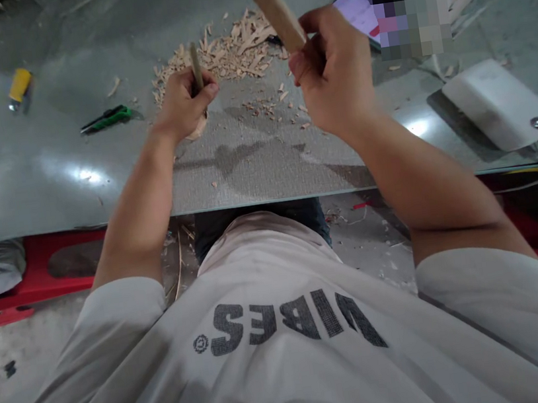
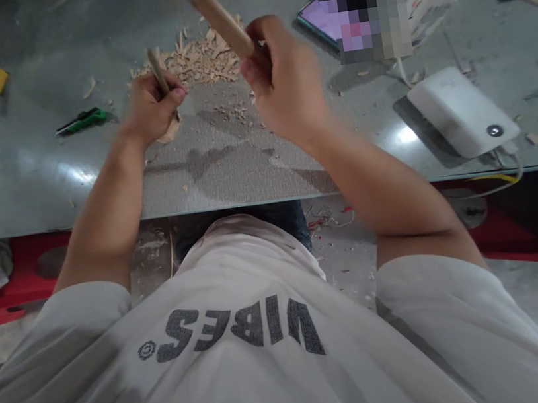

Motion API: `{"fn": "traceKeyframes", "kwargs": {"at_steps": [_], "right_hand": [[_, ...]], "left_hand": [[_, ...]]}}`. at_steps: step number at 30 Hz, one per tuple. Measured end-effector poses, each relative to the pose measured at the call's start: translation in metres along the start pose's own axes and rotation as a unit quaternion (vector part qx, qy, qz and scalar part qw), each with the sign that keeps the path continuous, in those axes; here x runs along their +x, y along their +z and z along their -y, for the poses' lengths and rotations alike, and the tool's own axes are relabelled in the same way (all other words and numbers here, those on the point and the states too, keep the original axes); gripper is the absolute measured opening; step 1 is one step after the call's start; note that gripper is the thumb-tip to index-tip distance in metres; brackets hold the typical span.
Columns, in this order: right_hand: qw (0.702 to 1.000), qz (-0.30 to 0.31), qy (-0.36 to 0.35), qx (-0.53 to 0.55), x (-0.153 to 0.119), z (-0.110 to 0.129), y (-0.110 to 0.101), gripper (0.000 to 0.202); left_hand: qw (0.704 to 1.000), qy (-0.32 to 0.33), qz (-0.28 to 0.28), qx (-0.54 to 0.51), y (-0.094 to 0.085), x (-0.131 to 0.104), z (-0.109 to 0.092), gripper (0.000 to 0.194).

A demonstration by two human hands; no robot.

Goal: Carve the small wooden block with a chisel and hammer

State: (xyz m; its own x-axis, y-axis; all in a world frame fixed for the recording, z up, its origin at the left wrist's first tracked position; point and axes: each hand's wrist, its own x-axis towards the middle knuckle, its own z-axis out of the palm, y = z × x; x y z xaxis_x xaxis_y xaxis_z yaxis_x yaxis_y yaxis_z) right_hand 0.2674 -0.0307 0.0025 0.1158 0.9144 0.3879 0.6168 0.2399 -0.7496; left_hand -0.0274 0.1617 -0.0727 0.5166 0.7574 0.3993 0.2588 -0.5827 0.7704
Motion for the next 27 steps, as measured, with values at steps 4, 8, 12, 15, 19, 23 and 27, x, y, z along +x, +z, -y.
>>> {"fn": "traceKeyframes", "kwargs": {"at_steps": [4,8,12,15,19,23,27], "right_hand": [[0.998,0.029,0.001,-0.055,-0.002,0.010,-0.006,0.010],[0.997,0.010,-0.003,-0.080,-0.006,0.017,-0.008,0.012],[0.994,0.041,0.012,-0.100,-0.006,0.016,-0.006,0.023],[0.994,0.052,0.018,-0.094,-0.005,0.012,-0.005,0.028],[0.997,0.001,-0.010,-0.071,-0.006,0.010,-0.006,0.016],[0.993,0.072,0.012,-0.097,-0.008,0.009,-0.007,0.032],[0.997,0.023,0.001,-0.072,-0.008,0.009,-0.006,0.021]], "left_hand": [[1.000,0.005,-0.002,-0.021,0.005,0.002,0.008,0.059],[0.997,0.044,0.006,-0.065,0.008,0.008,0.025,0.040],[0.994,0.070,0.036,-0.075,0.009,0.010,0.029,0.029],[0.996,0.037,0.002,-0.087,0.012,0.009,0.027,0.040],[0.996,0.016,-0.020,-0.080,0.012,0.006,0.025,0.049],[0.998,0.009,-0.001,-0.066,0.007,0.004,0.023,0.042],[0.997,0.019,-0.007,-0.073,0.009,0.006,0.028,0.041]]}}
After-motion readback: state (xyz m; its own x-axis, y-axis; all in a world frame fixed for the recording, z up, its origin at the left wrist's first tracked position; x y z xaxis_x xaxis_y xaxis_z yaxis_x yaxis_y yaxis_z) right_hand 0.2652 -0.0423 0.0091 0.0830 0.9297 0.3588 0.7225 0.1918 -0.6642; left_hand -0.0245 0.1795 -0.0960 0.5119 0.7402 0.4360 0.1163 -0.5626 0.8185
